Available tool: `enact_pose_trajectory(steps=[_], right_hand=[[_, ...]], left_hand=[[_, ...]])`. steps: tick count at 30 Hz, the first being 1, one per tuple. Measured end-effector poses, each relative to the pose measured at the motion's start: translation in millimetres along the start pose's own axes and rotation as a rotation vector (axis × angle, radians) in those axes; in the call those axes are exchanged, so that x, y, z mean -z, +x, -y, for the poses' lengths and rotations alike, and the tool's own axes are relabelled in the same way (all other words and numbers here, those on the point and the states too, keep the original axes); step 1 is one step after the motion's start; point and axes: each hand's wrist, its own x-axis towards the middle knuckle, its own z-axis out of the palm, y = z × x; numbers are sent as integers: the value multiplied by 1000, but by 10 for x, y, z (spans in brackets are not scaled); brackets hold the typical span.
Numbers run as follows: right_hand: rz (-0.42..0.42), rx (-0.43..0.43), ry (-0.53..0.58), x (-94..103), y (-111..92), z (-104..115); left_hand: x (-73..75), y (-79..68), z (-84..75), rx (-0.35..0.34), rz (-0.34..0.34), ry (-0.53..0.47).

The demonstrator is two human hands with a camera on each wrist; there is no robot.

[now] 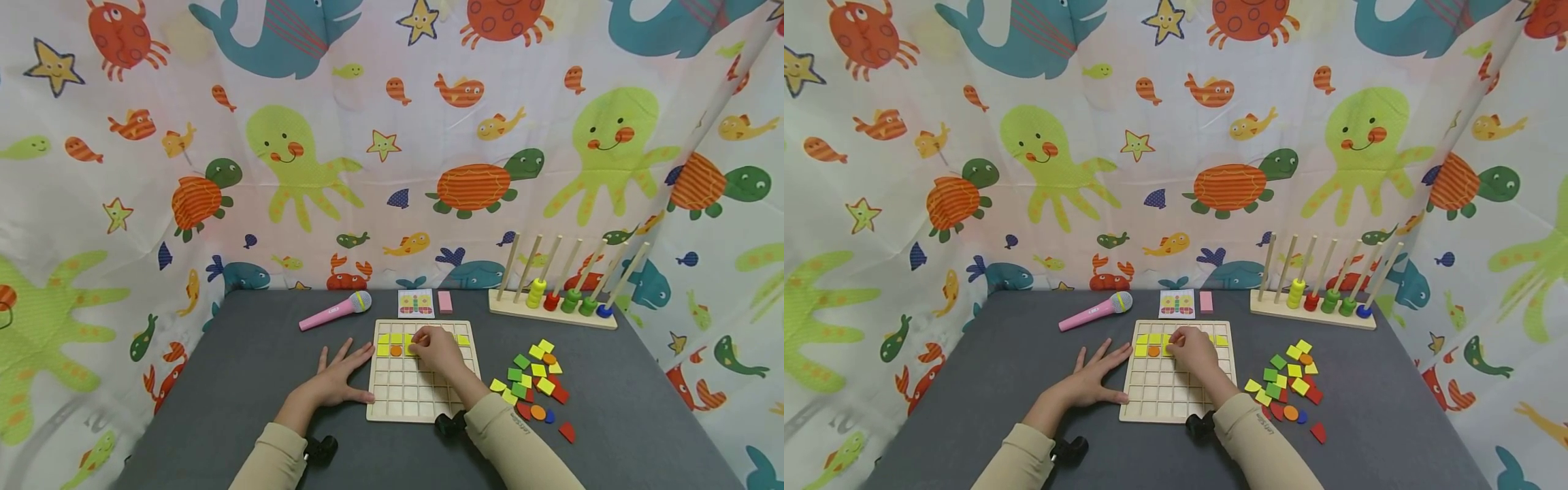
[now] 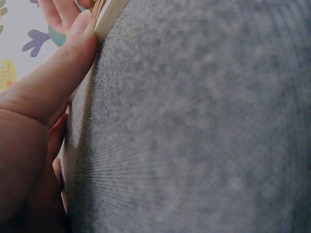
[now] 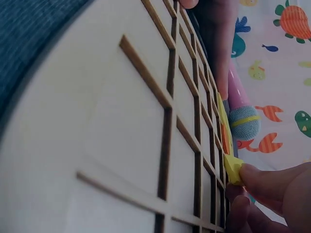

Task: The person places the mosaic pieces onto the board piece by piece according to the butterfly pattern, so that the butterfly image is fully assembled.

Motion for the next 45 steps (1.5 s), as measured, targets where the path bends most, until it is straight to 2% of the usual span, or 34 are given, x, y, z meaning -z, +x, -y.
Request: enact_pose_trajectory(steps=[10,18,32,38,45], right_hand=[[-8,85,-98,-40,-24,46],[4,101,-122,1,-63,54],[-16,49,-109,357,-216,62],[-74,49,-130,519,-259,-8],[-98,40,-112,695,-317,-120]], left_hand=[[-2,-7,12,-4,1,-4],[-16,5,12,-5,-4,5],[-14,12,15,5,10,2],[-6,-2,2,8,5,-5],[-1,12,-9,4,-2,-4]])
